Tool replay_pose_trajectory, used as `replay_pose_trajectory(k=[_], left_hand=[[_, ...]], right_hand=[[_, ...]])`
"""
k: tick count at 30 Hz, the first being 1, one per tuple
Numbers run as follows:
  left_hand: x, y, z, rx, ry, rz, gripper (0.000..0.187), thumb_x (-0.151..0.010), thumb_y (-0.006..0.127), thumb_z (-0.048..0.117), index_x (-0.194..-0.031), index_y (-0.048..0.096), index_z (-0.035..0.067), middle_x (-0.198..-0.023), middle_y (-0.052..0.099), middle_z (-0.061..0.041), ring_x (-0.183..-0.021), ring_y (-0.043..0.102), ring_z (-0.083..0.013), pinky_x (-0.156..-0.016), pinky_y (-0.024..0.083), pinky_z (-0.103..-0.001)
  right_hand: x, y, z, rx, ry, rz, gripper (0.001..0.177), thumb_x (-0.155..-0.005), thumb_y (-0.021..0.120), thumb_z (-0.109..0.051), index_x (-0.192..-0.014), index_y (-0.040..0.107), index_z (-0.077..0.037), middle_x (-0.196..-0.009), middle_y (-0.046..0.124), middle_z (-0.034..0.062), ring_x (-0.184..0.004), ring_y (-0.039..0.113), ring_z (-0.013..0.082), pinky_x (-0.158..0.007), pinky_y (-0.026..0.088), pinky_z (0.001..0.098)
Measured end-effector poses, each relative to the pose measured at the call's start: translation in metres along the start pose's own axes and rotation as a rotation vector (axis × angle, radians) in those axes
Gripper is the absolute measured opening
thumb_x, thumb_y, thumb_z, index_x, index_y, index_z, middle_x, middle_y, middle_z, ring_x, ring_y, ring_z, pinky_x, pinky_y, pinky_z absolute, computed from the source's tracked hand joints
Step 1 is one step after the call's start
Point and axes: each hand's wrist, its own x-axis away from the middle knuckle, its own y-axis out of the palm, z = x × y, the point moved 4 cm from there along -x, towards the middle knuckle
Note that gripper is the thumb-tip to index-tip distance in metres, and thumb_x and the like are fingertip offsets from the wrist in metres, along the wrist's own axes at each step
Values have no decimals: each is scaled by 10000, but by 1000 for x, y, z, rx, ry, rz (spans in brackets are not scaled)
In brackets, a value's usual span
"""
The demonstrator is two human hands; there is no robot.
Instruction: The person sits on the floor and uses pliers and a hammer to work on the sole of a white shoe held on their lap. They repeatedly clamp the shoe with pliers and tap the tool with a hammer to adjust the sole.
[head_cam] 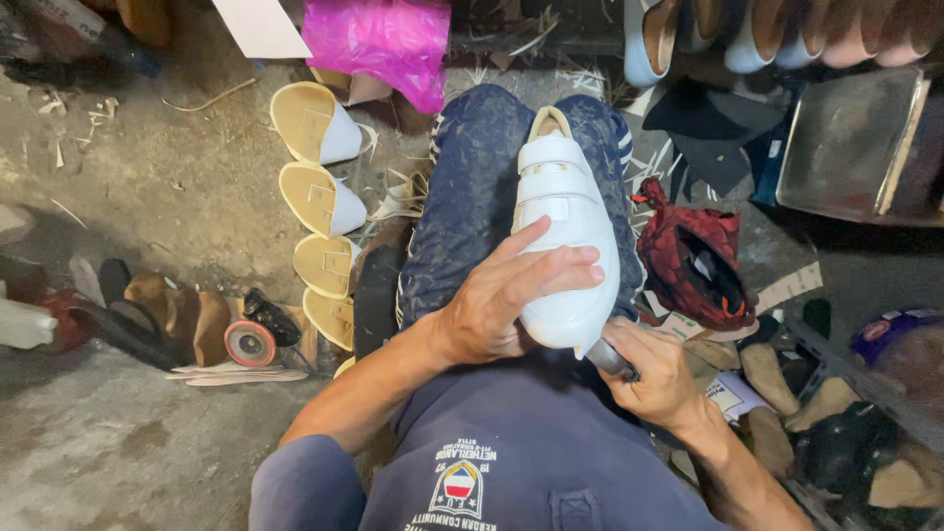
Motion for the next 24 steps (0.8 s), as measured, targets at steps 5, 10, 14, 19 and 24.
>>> replay_pose_trajectory(k=[5, 10, 14, 19, 24], left_hand=[[-18, 0, -1, -42, -14, -59, 311, -1016, 648, 279, -1200, 699, 34, -1187, 739, -100, -1168, 722, -316, -1206, 357, -558], [-28, -9, -10, -94, -61, -424, 376, -993, 603, 52, -1364, 545, 51, -1417, 613, -201, -1383, 613, -350, -1305, 265, -605], [-26, -10, -9, -98, -55, -439, 348, -1020, 589, 79, -1364, 537, 60, -1403, 622, -178, -1375, 621, -345, -1309, 240, -611], [-29, -16, -10, -117, -66, -445, 352, -1015, 586, 77, -1363, 536, 63, -1399, 626, -179, -1358, 624, -316, -1307, 253, -600], [-42, -25, -15, -123, -76, -405, 435, -935, 672, -52, -1337, 543, 53, -1357, 650, -147, -1320, 649, -299, -1291, 318, -580]], right_hand=[[-5, -19, -7, -36, 148, -65, 178, -940, 645, -260, -962, 721, -100, -846, 710, 96, -687, 684, 391, -519, 535, 455], [-57, -81, -81, -216, 493, -473, 367, -997, 500, -315, -1218, 719, -121, -1028, 785, -38, -854, 675, 87, -815, 495, 258], [-57, -96, -102, -48, 572, -611, 260, -1010, 477, -382, -1003, 655, -192, -868, 774, -63, -730, 737, 142, -723, 544, 294], [-45, -75, -96, 52, 665, -586, 333, -969, 490, -408, -1232, 571, -219, -781, 835, -51, -755, 798, 210, -748, 542, 346], [-46, -46, -79, 153, 585, -348, 375, -959, 550, -323, -1312, 558, -195, -656, 746, -38, -638, 750, 237, -681, 525, 386]])
